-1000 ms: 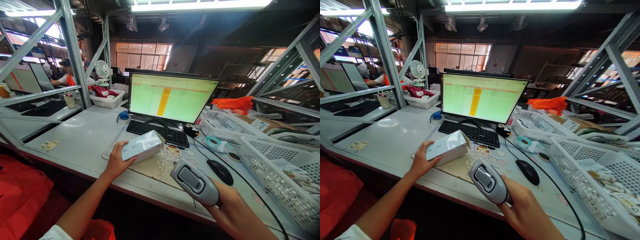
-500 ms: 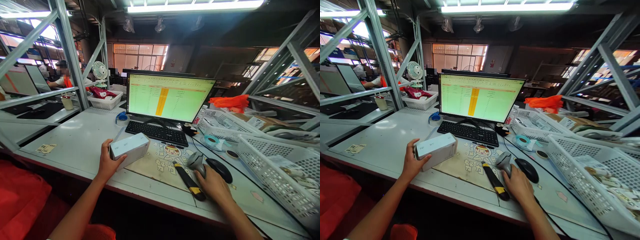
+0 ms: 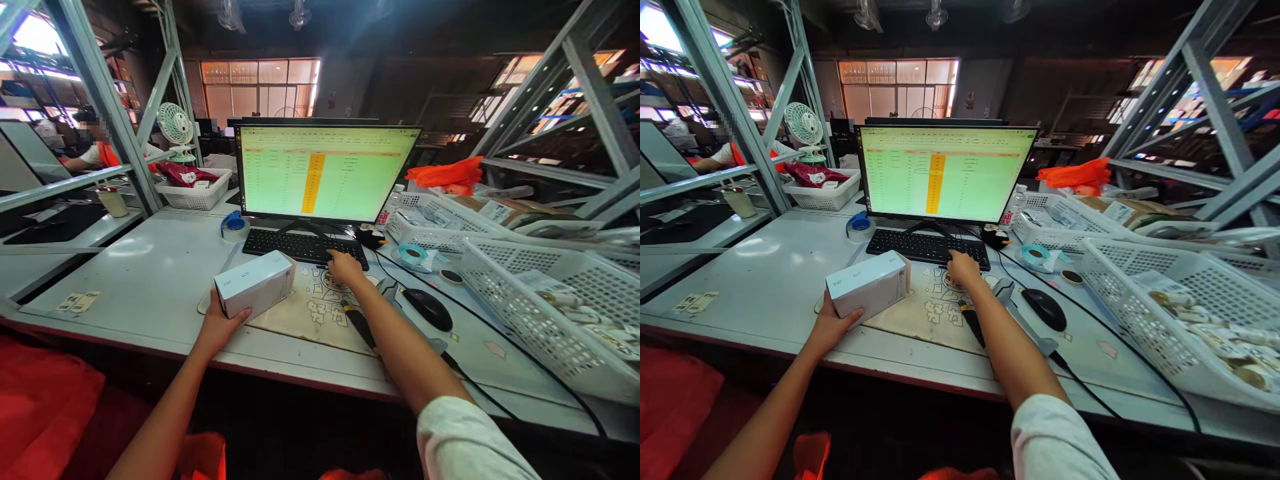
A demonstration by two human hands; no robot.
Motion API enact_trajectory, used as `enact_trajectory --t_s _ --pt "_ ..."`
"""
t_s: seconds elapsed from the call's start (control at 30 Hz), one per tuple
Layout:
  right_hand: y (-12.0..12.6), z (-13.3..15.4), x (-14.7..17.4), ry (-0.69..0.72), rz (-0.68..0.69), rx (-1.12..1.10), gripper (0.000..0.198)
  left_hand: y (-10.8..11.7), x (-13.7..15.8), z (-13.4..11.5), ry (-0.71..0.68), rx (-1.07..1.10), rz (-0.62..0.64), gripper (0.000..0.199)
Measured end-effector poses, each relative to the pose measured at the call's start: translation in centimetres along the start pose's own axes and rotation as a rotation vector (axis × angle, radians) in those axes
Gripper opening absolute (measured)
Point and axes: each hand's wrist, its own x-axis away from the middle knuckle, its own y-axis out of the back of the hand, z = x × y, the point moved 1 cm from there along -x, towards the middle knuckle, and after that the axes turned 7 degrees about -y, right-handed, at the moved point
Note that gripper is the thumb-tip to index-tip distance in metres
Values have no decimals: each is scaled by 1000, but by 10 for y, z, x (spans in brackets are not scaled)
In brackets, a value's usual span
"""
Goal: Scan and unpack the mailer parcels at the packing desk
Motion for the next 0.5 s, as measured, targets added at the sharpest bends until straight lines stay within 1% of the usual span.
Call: enact_trajectory --t_s 0.07,0.13,0.2,0.27,0.3,0.33,0.4,0.43,0.47,0.5 --pt "-4 1 -6 -1 20 -6 52 0 0 3 -8 4 5 82" --pt "-1 0 -7 16 32 -21 49 1 -1 5 -12 14 5 81" --pt "10 2 -3 66 26 -55 50 3 -1 5 -17 25 3 80" --pt "25 14 11 165 25 -108 55 3 0 2 -36 32 3 80" --pt "32 23 23 247 33 -148 60 3 0 0 -50 35 9 80" --pt "38 34 38 360 54 -196 68 1 1 -1 -70 39 18 81" --pt "44 58 76 613 124 -251 92 0 6 -5 -123 53 63 85" --pt "45 68 96 704 151 -239 101 1 10 -6 -147 60 96 88" --pt "46 75 114 756 169 -201 105 5 15 -7 -173 69 134 92" --pt "47 75 131 759 172 -148 103 13 21 -8 -210 83 166 98"
